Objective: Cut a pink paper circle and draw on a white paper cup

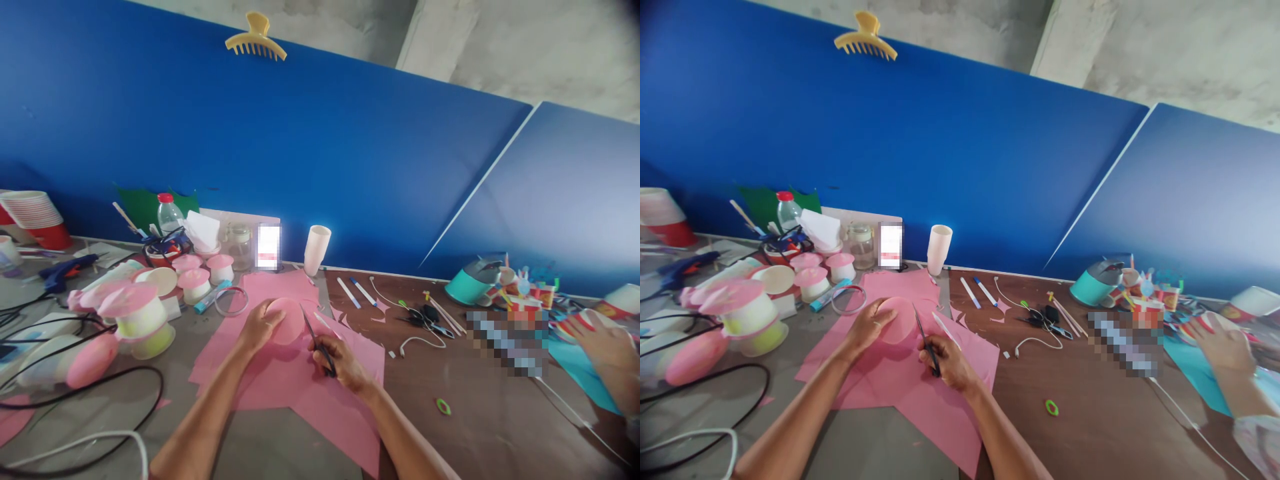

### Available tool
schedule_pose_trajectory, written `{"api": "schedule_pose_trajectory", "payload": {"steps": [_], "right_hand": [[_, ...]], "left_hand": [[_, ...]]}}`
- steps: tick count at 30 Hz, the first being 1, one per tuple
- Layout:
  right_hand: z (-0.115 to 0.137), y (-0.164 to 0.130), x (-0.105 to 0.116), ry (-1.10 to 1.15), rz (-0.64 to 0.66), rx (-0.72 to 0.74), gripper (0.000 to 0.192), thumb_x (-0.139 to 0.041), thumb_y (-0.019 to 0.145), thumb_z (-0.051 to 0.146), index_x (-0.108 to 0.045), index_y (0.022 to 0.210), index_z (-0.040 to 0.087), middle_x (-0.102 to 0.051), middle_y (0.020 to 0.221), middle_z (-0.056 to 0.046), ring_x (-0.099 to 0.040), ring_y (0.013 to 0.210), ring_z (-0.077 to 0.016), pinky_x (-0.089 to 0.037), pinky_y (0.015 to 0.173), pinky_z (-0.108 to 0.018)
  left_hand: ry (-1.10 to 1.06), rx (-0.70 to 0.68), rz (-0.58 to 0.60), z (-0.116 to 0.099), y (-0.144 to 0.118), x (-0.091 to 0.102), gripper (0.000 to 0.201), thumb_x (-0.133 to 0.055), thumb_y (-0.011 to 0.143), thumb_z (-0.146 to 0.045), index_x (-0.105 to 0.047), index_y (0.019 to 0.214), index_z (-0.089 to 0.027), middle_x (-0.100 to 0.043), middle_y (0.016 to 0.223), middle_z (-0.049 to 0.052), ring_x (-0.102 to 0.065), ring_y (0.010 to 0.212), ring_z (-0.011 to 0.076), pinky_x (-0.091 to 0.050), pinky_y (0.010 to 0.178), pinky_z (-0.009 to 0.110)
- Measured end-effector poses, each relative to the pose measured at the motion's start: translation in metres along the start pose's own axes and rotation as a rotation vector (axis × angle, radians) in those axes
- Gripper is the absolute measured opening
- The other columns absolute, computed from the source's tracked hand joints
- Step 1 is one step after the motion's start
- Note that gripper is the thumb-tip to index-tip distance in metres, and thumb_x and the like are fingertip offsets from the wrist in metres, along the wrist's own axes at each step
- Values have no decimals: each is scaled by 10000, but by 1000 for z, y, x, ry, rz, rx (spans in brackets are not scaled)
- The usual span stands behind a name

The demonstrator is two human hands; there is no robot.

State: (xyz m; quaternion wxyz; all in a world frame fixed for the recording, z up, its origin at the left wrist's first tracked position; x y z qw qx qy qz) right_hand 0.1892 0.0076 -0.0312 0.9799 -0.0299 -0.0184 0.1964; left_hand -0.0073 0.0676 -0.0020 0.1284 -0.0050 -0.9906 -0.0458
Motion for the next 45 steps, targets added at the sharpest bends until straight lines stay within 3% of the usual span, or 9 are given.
{"api": "schedule_pose_trajectory", "payload": {"steps": [15, 24, 35, 45], "right_hand": [[-2, 0, 0, -19, 1, -9, 449, -771, 743, 594, -626, 856, 184, -486, 577, 56, -432, 510, -98, -289, 489, -232], [1, -2, -2, 7, -5, -12, 478, -792, 715, 606, -636, 857, 177, -481, 571, 61, -410, 505, -91, -275, 493, -235], [1, -3, 2, 18, 29, -2, 538, -753, 718, 667, -632, 901, 177, -559, 523, 36, -452, 489, -106, -315, 501, -243], [-1, 0, 3, 39, 13, 1, 504, -776, 720, 630, -634, 877, 173, -542, 551, 49, -458, 476, -95, -290, 486, -235]], "left_hand": [[-19, 41, -43, -2, -2, 5, 411, -623, 758, -458, -722, 1044, -180, -794, 1037, 75, -727, 982, 283, -566, 838, 333], [6, 27, -22, 1, -1, 3, 424, -604, 793, -437, -700, 1098, -157, -765, 1137, 119, -704, 1035, 296, -543, 910, 375], [40, -1, -23, -3, -1, 3, 407, -593, 798, -433, -691, 1077, -154, -767, 1116, 122, -701, 1047, 298, -544, 938, 412], [90, -93, 6, 4, -1, -9, 409, -612, 779, -414, -690, 1104, -179, -751, 1205, 124, -679, 1161, 310, -518, 1039, 437]]}}
Point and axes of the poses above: each hand's wrist, its own y-axis towards the middle knuckle, its own x-axis out of the back of the hand, z = x × y, the point moved 6 cm from there along y, towards the middle knuckle
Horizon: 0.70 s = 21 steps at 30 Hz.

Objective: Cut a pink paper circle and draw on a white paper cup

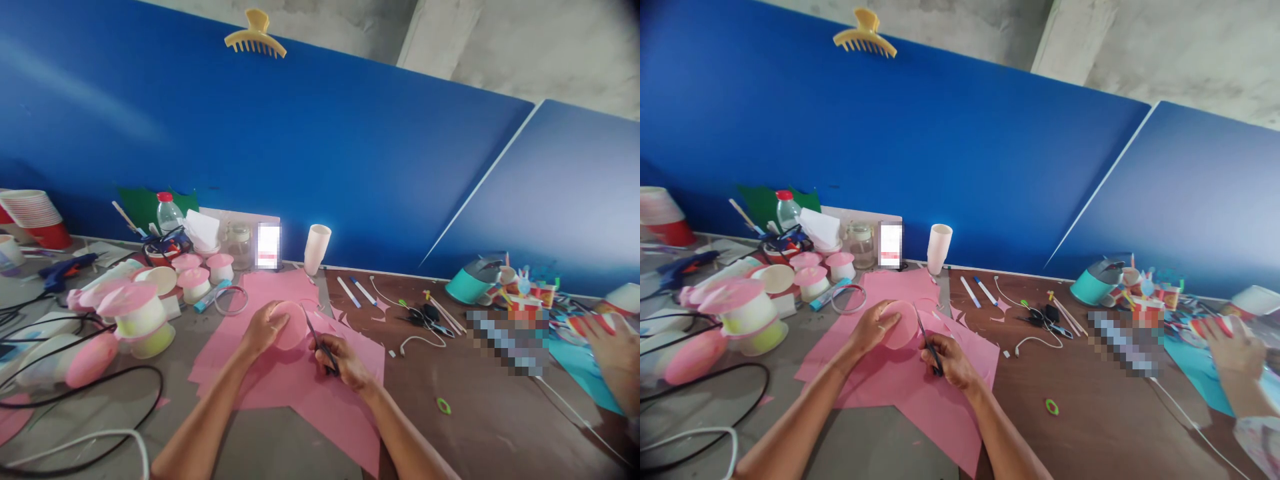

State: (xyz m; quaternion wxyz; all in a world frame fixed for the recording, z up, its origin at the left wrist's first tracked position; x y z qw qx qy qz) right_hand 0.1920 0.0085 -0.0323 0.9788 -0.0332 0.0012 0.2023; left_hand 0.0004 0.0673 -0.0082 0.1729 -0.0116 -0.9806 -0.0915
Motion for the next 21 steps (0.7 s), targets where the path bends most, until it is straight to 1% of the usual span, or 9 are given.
{"api": "schedule_pose_trajectory", "payload": {"steps": [5, 9, 13, 21], "right_hand": [[-1, 1, 1, 21, -7, 16, 474, -779, 728, 603, -624, 865, 177, -518, 560, 60, -460, 468, -90, -288, 480, -236], [0, 1, 1, 19, -6, 4, 499, -788, 706, 621, -621, 858, 177, -506, 568, 65, -477, 474, -93, -302, 481, -240], [-1, 1, 1, 23, -16, -15, 510, -810, 681, 621, -617, 843, 177, -508, 569, 63, -465, 480, -82, -285, 477, -230], [1, 0, 0, 1, -1, -5, 504, -796, 706, 623, -626, 866, 177, -502, 567, 65, -472, 491, -90, -274, 484, -237]], "left_hand": [[10, -12, 14, 3, 0, -2, 427, -616, 768, -432, -687, 1108, -183, -754, 1203, 110, -666, 1191, 308, -514, 1055, 443], [25, -22, 24, 5, 0, -4, 407, -627, 763, -413, -696, 1095, -189, -756, 1201, 114, -675, 1173, 314, -523, 1042, 446], [33, -43, 26, 6, 0, -4, 392, -630, 776, -405, -698, 1100, -195, -752, 1211, 117, -673, 1180, 308, -520, 1046, 441], [34, -17, 50, 12, 1, -4, 444, -617, 797, -425, -685, 1158, -176, -721, 1274, 130, -650, 1223, 302, -497, 1076, 437]]}}
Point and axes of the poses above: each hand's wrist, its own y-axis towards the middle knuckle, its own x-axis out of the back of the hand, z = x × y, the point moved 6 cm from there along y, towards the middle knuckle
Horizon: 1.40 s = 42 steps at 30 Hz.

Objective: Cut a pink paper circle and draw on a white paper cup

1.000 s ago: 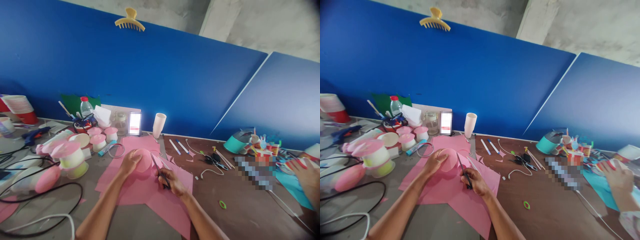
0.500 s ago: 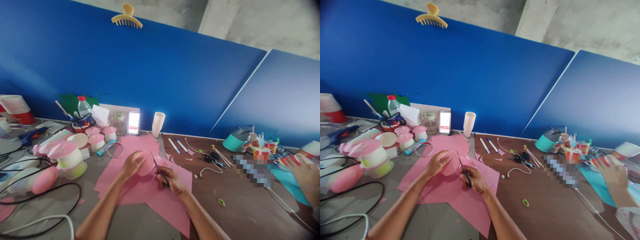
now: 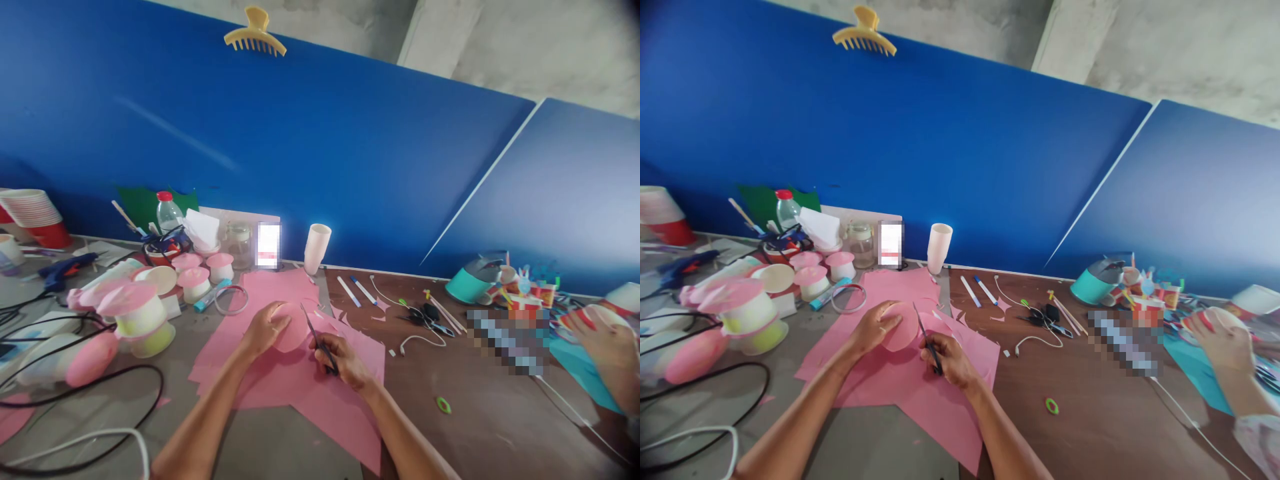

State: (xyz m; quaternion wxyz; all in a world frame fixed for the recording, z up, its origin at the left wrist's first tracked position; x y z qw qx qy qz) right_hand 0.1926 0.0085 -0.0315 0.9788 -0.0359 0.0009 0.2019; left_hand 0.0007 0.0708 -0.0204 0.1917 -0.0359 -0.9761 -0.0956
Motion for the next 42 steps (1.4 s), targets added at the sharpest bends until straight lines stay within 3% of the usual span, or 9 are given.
{"api": "schedule_pose_trajectory", "payload": {"steps": [16, 38, 42], "right_hand": [[-1, 0, 0, 4, -13, -15, 502, -799, 694, 622, -624, 846, 177, -525, 563, 62, -443, 490, -80, -283, 486, -233], [-1, -1, -1, -21, -21, -28, 314, -764, 748, 455, -631, 849, 189, -472, 552, 75, -401, 507, -87, -284, 510, -240], [-1, -2, 0, -34, -10, -47, 354, -772, 736, 487, -631, 867, 190, -506, 568, 65, -416, 518, -92, -302, 513, -242]], "left_hand": [[-21, -19, -18, -3, -1, 1, 438, -653, 783, -448, -694, 1114, -164, -738, 1234, 144, -668, 1186, 339, -511, 1056, 459], [-46, 3, 20, -11, -2, 2, 437, -635, 775, -426, -688, 1134, -182, -739, 1234, 126, -698, 1134, 302, -541, 1022, 442], [-27, -11, -6, -11, -2, 4, 413, -649, 763, -418, -701, 1106, -193, -750, 1211, 121, -681, 1162, 307, -542, 1023, 434]]}}
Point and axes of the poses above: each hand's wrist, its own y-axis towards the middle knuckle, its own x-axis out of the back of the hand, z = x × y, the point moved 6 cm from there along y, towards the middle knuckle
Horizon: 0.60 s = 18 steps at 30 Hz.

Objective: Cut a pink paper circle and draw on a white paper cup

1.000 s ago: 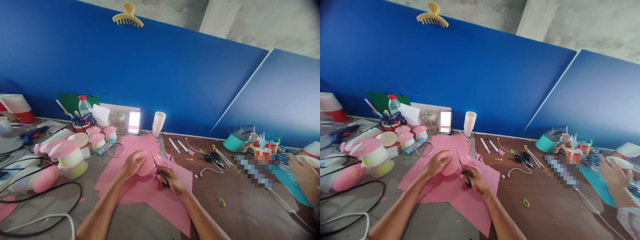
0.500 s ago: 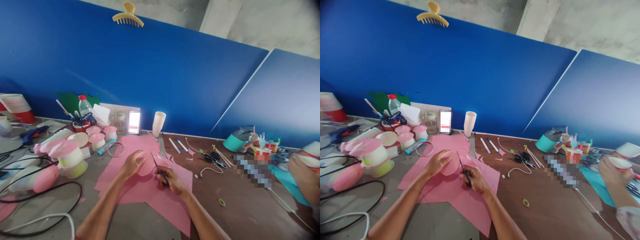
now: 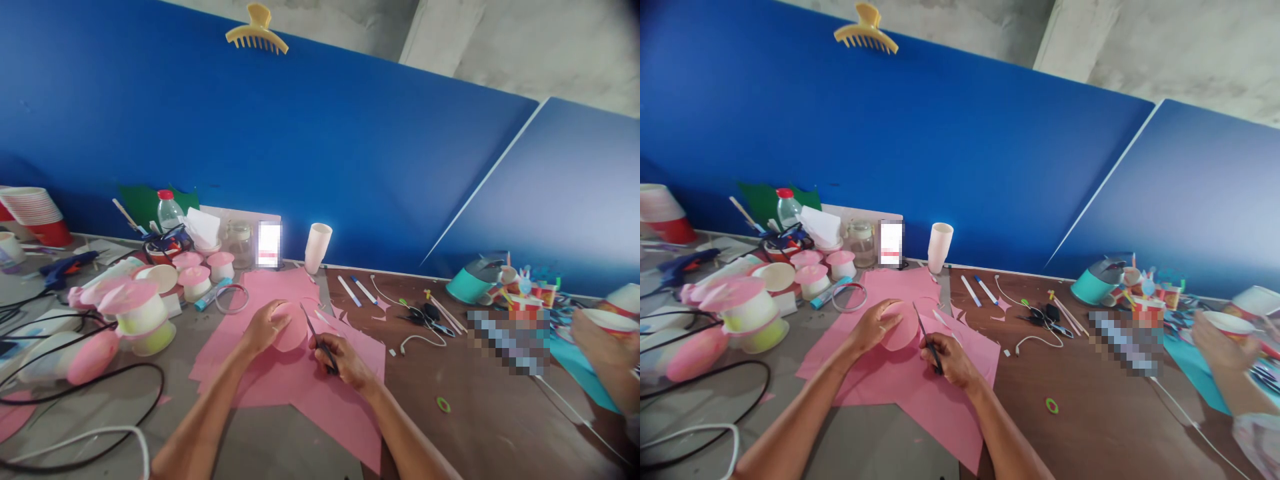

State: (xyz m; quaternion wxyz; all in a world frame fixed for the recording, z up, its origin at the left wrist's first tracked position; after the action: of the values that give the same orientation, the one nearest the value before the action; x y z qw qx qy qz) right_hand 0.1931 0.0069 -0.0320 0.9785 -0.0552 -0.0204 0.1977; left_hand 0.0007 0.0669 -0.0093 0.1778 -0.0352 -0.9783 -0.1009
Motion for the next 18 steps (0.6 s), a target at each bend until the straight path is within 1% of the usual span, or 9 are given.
{"api": "schedule_pose_trajectory", "payload": {"steps": [3, 7, 10, 13, 16, 18], "right_hand": [[0, 0, 0, -9, 7, 2, 379, -781, 727, 514, -629, 852, 189, -509, 567, 66, -412, 519, -86, -298, 512, -236], [-1, 1, -1, -2, 4, -11, 399, -796, 712, 525, -627, 847, 190, -494, 563, 74, -412, 517, -83, -300, 509, -233], [-3, 2, -2, 6, -3, -24, 427, -814, 685, 538, -625, 839, 187, -464, 550, 85, -384, 504, -79, -291, 499, -233], [-1, 3, 0, 13, -46, 3, 445, -814, 681, 554, -630, 845, 184, -462, 533, 83, -391, 493, -84, -289, 492, -233], [3, 2, 8, 27, -118, 53, 465, -778, 713, 599, -644, 863, 180, -515, 530, 57, -437, 492, -99, -308, 504, -240], [5, 1, 13, 32, -155, 76, 514, -752, 720, 659, -651, 865, 177, -553, 529, 33, -464, 493, -113, -327, 513, -248]], "left_hand": [[5, -6, -5, -1, 0, 0, 399, -649, 761, -414, -706, 1098, -209, -754, 1206, 107, -685, 1154, 296, -543, 1025, 419], [3, -6, 15, -2, 0, -1, 431, -642, 763, -419, -696, 1119, -182, -743, 1226, 123, -678, 1168, 307, -545, 1022, 429], [-2, -12, 21, -3, 0, -1, 412, -641, 770, -402, -694, 1118, -188, -743, 1228, 120, -672, 1181, 306, -539, 1030, 435], [-26, 2, 2, -1, 0, 0, 403, -639, 774, -399, -690, 1116, -193, -741, 1233, 123, -671, 1185, 306, -536, 1033, 437], [-39, 26, -23, 3, 0, 0, 421, -631, 776, -424, -680, 1125, -194, -735, 1243, 127, -672, 1185, 311, -519, 1047, 455], [-35, 35, -31, 5, 1, 0, 441, -621, 774, -440, -674, 1130, -185, -728, 1254, 139, -669, 1186, 321, -503, 1058, 472]]}}
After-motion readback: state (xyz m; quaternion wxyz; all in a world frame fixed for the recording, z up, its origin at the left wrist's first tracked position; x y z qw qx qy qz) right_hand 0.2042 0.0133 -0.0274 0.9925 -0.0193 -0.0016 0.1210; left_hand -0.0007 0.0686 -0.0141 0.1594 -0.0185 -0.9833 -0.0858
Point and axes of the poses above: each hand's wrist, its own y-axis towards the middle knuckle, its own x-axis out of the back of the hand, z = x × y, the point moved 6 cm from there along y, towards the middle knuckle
